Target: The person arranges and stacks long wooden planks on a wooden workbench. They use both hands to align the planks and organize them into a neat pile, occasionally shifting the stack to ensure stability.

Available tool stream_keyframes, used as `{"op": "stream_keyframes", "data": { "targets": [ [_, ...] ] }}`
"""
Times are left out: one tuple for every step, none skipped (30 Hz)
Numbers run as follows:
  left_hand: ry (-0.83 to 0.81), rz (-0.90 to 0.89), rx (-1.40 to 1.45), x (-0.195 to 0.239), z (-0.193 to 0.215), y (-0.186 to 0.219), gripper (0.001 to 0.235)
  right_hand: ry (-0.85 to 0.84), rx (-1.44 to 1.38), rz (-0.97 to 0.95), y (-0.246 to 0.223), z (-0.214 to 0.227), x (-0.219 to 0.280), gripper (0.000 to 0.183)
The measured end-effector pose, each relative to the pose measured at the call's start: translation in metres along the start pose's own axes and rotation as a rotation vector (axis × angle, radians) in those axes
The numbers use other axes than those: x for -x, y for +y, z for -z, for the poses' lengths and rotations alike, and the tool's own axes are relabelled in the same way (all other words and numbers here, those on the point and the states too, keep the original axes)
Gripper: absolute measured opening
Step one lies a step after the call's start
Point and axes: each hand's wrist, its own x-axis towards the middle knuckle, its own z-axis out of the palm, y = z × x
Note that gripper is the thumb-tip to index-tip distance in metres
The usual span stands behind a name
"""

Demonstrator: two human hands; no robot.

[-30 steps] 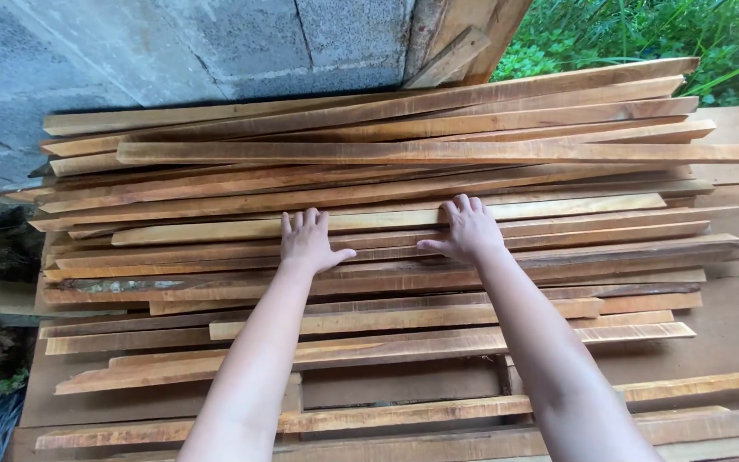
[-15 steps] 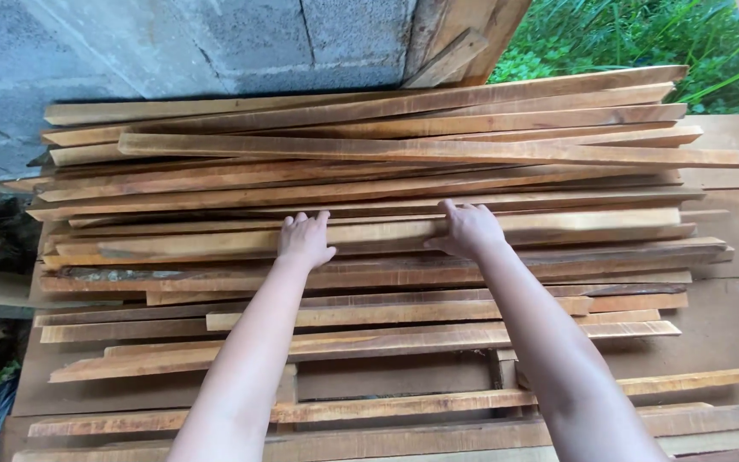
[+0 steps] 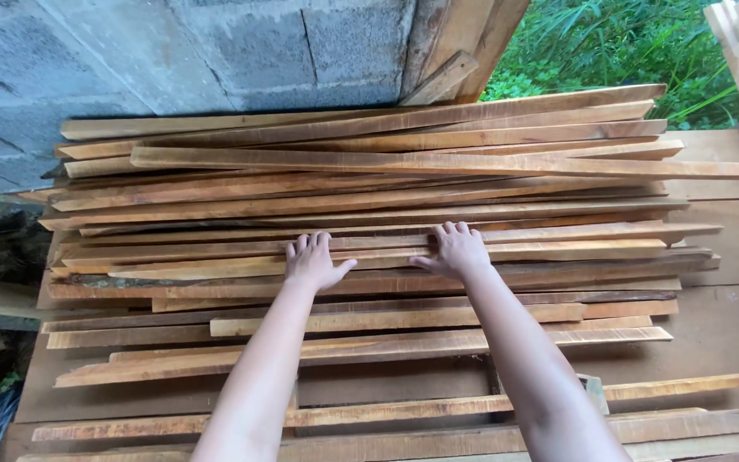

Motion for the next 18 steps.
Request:
{"op": "stream_keyframes", "data": {
  "targets": [
    [0.002,0.003,0.0,0.011,0.011,0.004,0.099,0.002,0.0,0.004,0.002,-0.007,-0.001,0.105],
    [-0.002,-0.016,-0.074,0.022,0.021,0.008,0.098,0.028,0.027,0.027,0.004,-0.017,-0.001,0.097],
    [-0.007,-0.036,-0.147,0.034,0.03,0.013,0.097,0.054,0.054,0.051,0.007,-0.026,0.0,0.091],
    [-0.01,-0.04,-0.148,0.028,0.014,0.008,0.097,0.052,0.053,0.047,0.007,-0.033,0.006,0.091],
    [0.055,-0.057,-0.175,0.022,-0.001,0.003,0.09,0.098,0.041,0.069,0.007,-0.039,0.012,0.087],
    [0.13,-0.074,-0.2,0.014,-0.012,-0.002,0.084,0.153,0.034,0.091,0.007,-0.041,0.016,0.084],
    [0.137,-0.078,-0.198,0.02,-0.007,0.004,0.084,0.159,0.038,0.087,0.009,-0.044,0.023,0.084],
    [0.105,-0.095,-0.243,0.029,-0.002,0.006,0.083,0.188,0.026,0.087,0.009,-0.048,0.029,0.079],
    [0.074,-0.112,-0.287,0.039,0.002,0.008,0.082,0.218,0.014,0.088,0.008,-0.053,0.035,0.074],
    [0.076,-0.115,-0.289,0.04,0.004,0.009,0.082,0.221,0.013,0.086,0.012,-0.053,0.041,0.074],
    [0.092,-0.158,-0.32,0.042,0.005,0.009,0.084,0.229,-0.012,0.079,0.016,-0.053,0.047,0.069],
    [0.106,-0.199,-0.352,0.046,0.004,0.009,0.085,0.236,-0.037,0.076,0.019,-0.054,0.055,0.064],
    [0.106,-0.198,-0.353,0.054,0.015,0.013,0.085,0.237,-0.038,0.076,0.019,-0.05,0.062,0.064],
    [0.16,-0.231,-0.374,0.063,0.025,0.017,0.083,0.264,-0.052,0.093,0.02,-0.045,0.069,0.064],
    [0.214,-0.264,-0.394,0.072,0.036,0.022,0.081,0.291,-0.066,0.111,0.021,-0.04,0.078,0.064],
    [0.221,-0.264,-0.396,0.075,0.039,0.02,0.081,0.298,-0.065,0.111,0.021,-0.03,0.084,0.064],
    [0.306,-0.297,-0.394,0.079,0.043,0.019,0.076,0.366,-0.05,0.139,0.021,-0.019,0.091,0.065],
    [0.389,-0.33,-0.392,0.083,0.047,0.017,0.071,0.433,-0.036,0.166,0.021,-0.007,0.098,0.065]
  ]
}}
